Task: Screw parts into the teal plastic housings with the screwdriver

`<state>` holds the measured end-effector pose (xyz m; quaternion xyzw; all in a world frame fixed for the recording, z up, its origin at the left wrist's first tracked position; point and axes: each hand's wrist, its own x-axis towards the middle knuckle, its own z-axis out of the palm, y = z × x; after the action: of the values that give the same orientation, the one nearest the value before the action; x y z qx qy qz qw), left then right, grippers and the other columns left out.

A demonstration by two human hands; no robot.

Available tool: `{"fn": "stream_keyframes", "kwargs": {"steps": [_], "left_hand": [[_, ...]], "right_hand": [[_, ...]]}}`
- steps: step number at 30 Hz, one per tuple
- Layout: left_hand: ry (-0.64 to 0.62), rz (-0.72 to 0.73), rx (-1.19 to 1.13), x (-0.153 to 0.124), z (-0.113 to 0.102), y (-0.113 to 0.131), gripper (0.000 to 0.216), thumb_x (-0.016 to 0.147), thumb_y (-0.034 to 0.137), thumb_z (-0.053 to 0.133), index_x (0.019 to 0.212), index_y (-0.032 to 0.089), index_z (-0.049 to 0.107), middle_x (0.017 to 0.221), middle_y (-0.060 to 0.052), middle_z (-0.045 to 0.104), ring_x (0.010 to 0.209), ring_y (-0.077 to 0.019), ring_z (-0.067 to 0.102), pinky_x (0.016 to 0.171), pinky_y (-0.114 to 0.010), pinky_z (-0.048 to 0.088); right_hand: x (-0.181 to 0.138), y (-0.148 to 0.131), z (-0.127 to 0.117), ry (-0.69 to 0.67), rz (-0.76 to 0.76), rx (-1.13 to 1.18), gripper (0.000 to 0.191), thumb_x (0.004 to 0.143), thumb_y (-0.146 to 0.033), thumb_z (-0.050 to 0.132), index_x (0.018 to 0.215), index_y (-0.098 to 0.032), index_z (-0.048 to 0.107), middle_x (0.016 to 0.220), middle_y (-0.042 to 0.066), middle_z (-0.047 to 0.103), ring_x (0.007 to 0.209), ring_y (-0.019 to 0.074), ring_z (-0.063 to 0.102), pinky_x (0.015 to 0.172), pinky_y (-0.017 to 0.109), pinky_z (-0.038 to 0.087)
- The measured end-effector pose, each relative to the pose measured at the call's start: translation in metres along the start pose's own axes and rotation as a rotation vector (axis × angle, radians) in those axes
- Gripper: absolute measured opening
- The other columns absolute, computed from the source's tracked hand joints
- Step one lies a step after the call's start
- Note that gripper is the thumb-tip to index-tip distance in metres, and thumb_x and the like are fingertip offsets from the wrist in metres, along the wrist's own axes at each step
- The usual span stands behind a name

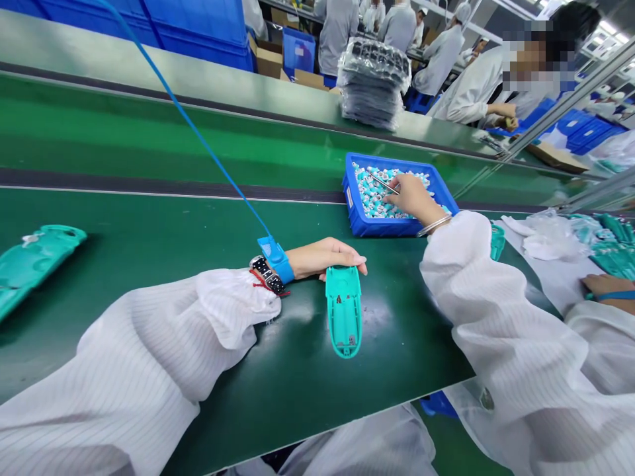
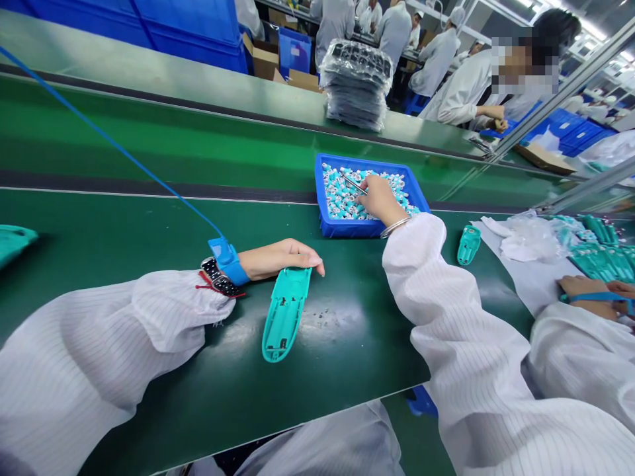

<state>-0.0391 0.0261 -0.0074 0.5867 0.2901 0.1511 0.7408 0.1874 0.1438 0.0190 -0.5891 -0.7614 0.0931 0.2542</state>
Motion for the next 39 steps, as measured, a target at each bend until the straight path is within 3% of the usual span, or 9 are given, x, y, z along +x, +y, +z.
{"fn": "stream_keyframes", "kwargs": {"steps": [2, 4, 7, 11, 14, 20, 26, 32, 39], "left_hand": [[0.004, -0.006, 0.004, 0.000, 0.000, 0.000, 0.041, 0.071, 0.052, 0.064, 0.084, 0.013, 0.066, 0.052, 0.005, 0.042, 0.042, -0.0041, 0.035, 0.040, -0.019, 0.025], [0.014, -0.005, -0.001, 0.000, 0.000, 0.000, 0.041, 0.071, 0.051, 0.064, 0.085, 0.013, 0.067, 0.053, 0.004, 0.045, 0.043, -0.0041, 0.037, 0.040, -0.019, 0.027], [0.037, 0.005, -0.054, -0.001, 0.002, 0.001, 0.036, 0.071, 0.046, 0.067, 0.081, 0.012, 0.066, 0.057, 0.003, 0.051, 0.047, -0.0042, 0.043, 0.044, -0.017, 0.033], [-0.009, 0.022, -0.293, -0.008, 0.016, 0.004, 0.031, 0.066, 0.038, 0.074, 0.067, 0.011, 0.059, 0.068, -0.002, 0.061, 0.062, -0.0097, 0.057, 0.059, -0.022, 0.047], [-0.130, 0.065, -0.446, -0.018, 0.034, 0.011, 0.032, 0.062, 0.036, 0.076, 0.071, 0.013, 0.056, 0.076, -0.005, 0.066, 0.076, -0.0178, 0.064, 0.072, -0.033, 0.051], [-0.161, -0.037, -0.031, -0.039, 0.069, 0.034, 0.029, 0.066, 0.030, 0.072, 0.057, 0.013, 0.051, 0.049, 0.003, 0.054, 0.047, -0.0076, 0.052, 0.051, -0.020, 0.044], [-0.094, -0.091, 0.235, -0.047, 0.082, 0.042, 0.033, 0.063, 0.039, 0.071, 0.064, 0.015, 0.049, 0.055, 0.005, 0.052, 0.049, -0.0070, 0.049, 0.045, -0.018, 0.038], [0.103, -0.030, 0.606, -0.046, 0.088, 0.046, 0.031, 0.064, 0.039, 0.068, 0.083, 0.017, 0.059, 0.075, 0.002, 0.060, 0.065, -0.0109, 0.054, 0.057, -0.020, 0.039], [0.121, -0.088, 0.741, -0.042, 0.089, 0.040, 0.027, 0.065, 0.040, 0.064, 0.080, 0.018, 0.059, 0.070, 0.002, 0.060, 0.059, -0.0101, 0.050, 0.052, -0.020, 0.034]], "right_hand": [[-0.010, -0.006, -0.013, 0.000, 0.002, 0.017, 0.035, 0.093, -0.035, 0.036, 0.093, -0.010, 0.059, 0.089, 0.003, 0.058, 0.078, 0.0112, 0.059, 0.069, 0.028, 0.051], [-0.025, -0.017, -0.030, 0.015, -0.012, 0.043, 0.042, 0.092, -0.037, 0.033, 0.080, -0.008, 0.062, 0.075, 0.000, 0.057, 0.066, 0.0076, 0.057, 0.062, 0.022, 0.047], [-0.055, -0.041, -0.050, 0.032, -0.055, 0.106, 0.035, 0.080, -0.038, 0.052, 0.062, -0.010, 0.064, 0.053, -0.004, 0.052, 0.050, 0.0025, 0.044, 0.048, 0.018, 0.033], [-0.108, -0.080, -0.060, -0.213, -0.005, 0.476, 0.021, 0.075, -0.032, 0.064, 0.083, -0.013, 0.068, 0.053, -0.005, 0.054, 0.039, 0.0023, 0.033, 0.037, 0.019, 0.025], [-0.138, -0.101, -0.063, -0.381, 0.139, 0.780, 0.019, 0.071, -0.028, 0.069, 0.080, -0.013, 0.064, 0.054, -0.004, 0.055, 0.036, 0.0013, 0.031, 0.033, 0.018, 0.021], [-0.158, -0.114, -0.072, -0.641, 0.271, 0.962, 0.017, 0.067, -0.023, 0.074, 0.070, -0.013, 0.061, 0.053, -0.004, 0.056, 0.040, 0.0012, 0.039, 0.035, 0.015, 0.026], [-0.170, -0.117, -0.070, -0.722, 0.345, 1.018, 0.019, 0.066, -0.022, 0.075, 0.066, -0.012, 0.058, 0.062, 0.000, 0.064, 0.055, 0.0056, 0.056, 0.049, 0.015, 0.042], [-0.177, -0.110, -0.064, -0.735, 0.443, 1.100, 0.027, 0.067, -0.031, 0.074, 0.067, -0.012, 0.055, 0.049, -0.006, 0.051, 0.036, 0.0000, 0.035, 0.033, 0.013, 0.022], [-0.184, -0.100, -0.053, -0.788, 0.460, 1.161, 0.031, 0.067, -0.035, 0.073, 0.068, -0.012, 0.053, 0.049, -0.006, 0.051, 0.035, -0.0004, 0.032, 0.032, 0.014, 0.019]]}}
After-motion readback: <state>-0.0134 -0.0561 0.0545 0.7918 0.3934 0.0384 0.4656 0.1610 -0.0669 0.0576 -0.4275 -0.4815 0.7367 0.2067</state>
